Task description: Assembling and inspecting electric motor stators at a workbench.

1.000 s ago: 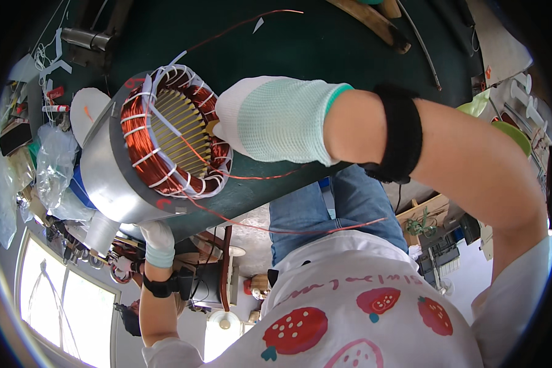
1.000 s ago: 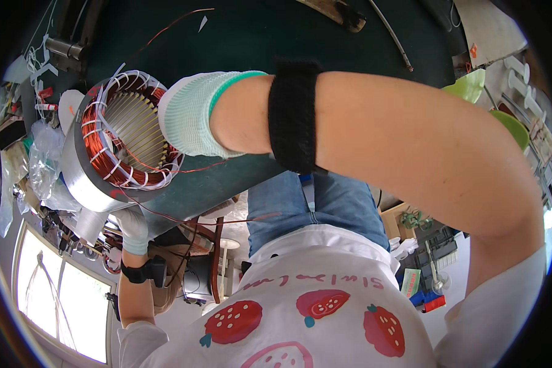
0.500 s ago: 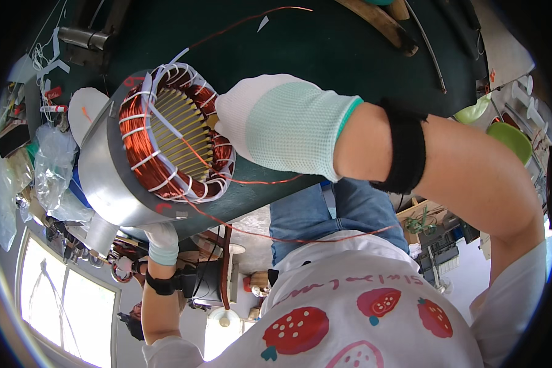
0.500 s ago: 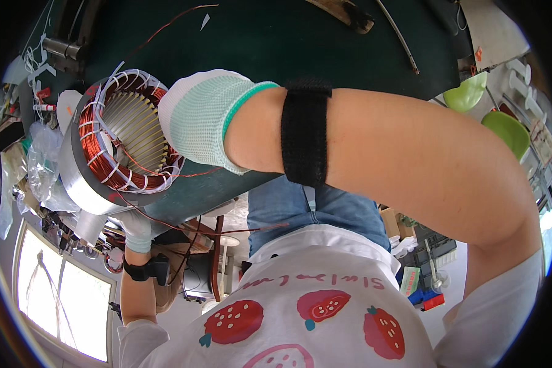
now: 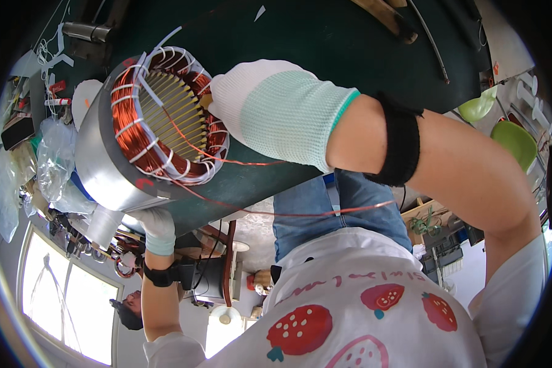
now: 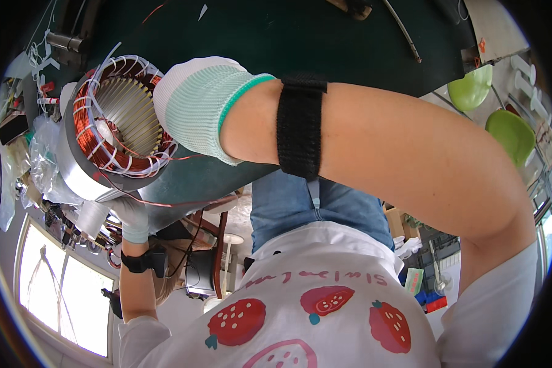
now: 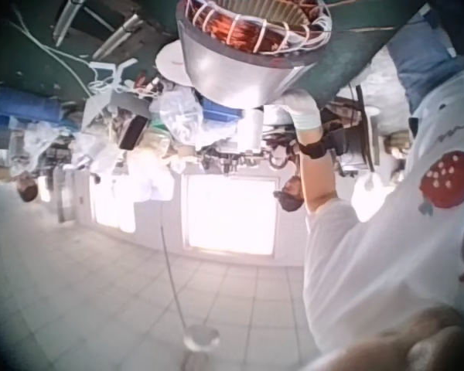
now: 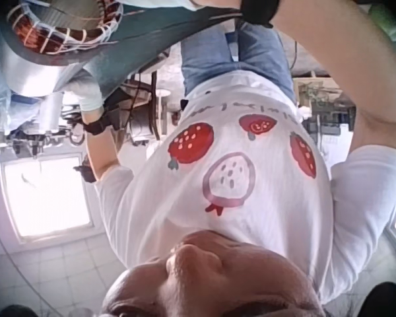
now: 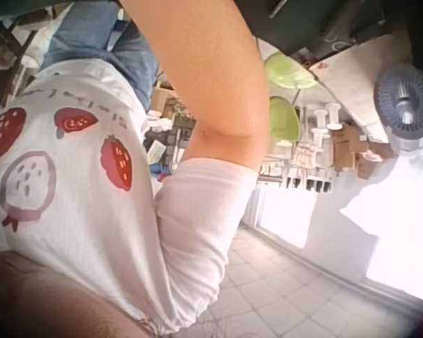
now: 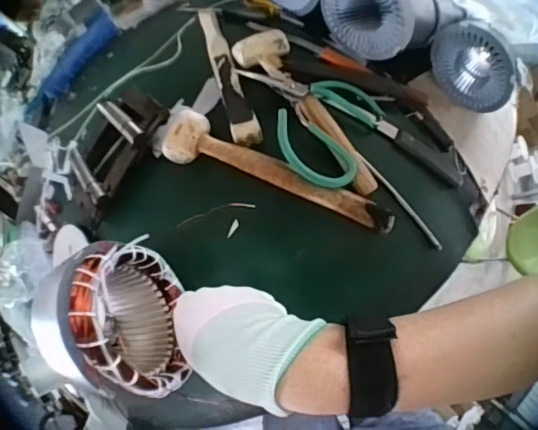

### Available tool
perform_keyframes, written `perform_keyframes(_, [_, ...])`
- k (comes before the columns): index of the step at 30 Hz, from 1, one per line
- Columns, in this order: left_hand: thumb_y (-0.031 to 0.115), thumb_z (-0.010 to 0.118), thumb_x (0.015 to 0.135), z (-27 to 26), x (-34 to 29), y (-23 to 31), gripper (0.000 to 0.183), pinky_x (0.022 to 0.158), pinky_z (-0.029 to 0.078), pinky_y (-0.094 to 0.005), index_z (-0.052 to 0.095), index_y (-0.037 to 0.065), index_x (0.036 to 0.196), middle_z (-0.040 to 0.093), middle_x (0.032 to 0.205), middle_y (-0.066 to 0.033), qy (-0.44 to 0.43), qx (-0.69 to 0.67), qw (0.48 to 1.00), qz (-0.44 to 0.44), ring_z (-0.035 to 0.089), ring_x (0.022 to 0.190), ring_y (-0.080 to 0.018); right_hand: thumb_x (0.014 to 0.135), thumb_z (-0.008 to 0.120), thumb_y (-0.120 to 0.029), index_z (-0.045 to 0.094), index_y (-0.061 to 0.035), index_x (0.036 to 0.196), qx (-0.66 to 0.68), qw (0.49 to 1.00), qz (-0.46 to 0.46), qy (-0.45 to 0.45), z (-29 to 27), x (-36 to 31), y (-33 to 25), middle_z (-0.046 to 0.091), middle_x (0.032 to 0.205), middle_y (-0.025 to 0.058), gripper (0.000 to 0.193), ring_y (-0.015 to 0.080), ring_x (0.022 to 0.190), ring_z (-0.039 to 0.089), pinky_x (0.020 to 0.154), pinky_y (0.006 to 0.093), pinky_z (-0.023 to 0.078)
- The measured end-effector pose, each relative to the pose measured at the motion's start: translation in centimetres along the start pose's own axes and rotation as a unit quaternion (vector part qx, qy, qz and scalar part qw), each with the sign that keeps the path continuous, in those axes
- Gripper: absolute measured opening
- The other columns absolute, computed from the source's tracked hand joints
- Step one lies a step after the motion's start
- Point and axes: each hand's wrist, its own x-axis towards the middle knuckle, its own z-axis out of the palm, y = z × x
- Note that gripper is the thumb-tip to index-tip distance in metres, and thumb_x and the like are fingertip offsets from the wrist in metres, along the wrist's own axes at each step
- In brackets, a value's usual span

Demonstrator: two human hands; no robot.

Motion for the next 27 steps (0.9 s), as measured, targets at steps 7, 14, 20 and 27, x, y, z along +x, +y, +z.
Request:
perform_keyframes(7, [0.065, 0.033, 0.101, -0.2, 0.7, -0.2, 0.076, 0.123, 0.031, -0.0415, 0.029, 0.012, 0.156, 0.039, 0.157, -0.0052, -0.033, -0.028, 0.999, 0.032, 0.039, 0.143, -0.0231, 0.086, 0.070, -0.010, 0.075, 0.0010, 0.103, 0.042, 0.999, 0.003, 0.011, -0.4, -0.2, 0.0, 0.073, 0.094, 0.0196, 0.021, 0.0347, 0.085, 0.074, 0.073, 0.0395, 0.060])
perform_keyframes(14, [0.063, 0.037, 0.102, -2.4, 2.1, -0.4, 0.075, 0.122, 0.030, -0.0425, 0.029, 0.011, 0.156, 0.040, 0.157, -0.0051, -0.071, -0.034, 0.995, 0.061, 0.040, 0.143, -0.0239, 0.096, 0.057, -0.019, 0.071, -0.0007, 0.109, 0.042, 0.999, 0.016, -0.014, -0.7, 0.1, -0.3, 0.072, 0.098, 0.0197, 0.026, 0.0348, 0.090, 0.072, 0.079, 0.0400, 0.058])
perform_keyframes(20, [0.062, 0.039, 0.102, -1.3, 2.8, 1.8, 0.074, 0.120, 0.029, -0.0433, 0.031, 0.012, 0.155, 0.039, 0.156, -0.0058, -0.204, 0.051, 0.971, 0.116, 0.040, 0.142, -0.0241, 0.089, 0.067, -0.008, 0.073, 0.0019, 0.104, 0.038, 0.998, 0.013, 0.053, -0.3, 0.2, 0.3, 0.073, 0.092, 0.0202, 0.019, 0.0333, 0.082, 0.073, 0.071, 0.0377, 0.060])
perform_keyframes(27, [0.073, 0.041, 0.095, -2.8, 4.4, 0.8, 0.087, 0.122, 0.025, -0.0433, 0.028, 0.012, 0.156, 0.035, 0.159, -0.0073, -0.186, 0.082, 0.971, 0.127, 0.035, 0.145, -0.0249, 0.090, 0.066, -0.008, 0.074, -0.0011, 0.100, 0.158, 0.987, 0.026, -0.003, -1.8, -0.1, 0.3, 0.073, 0.092, 0.0191, 0.015, 0.0318, 0.080, 0.073, 0.069, 0.0372, 0.059])
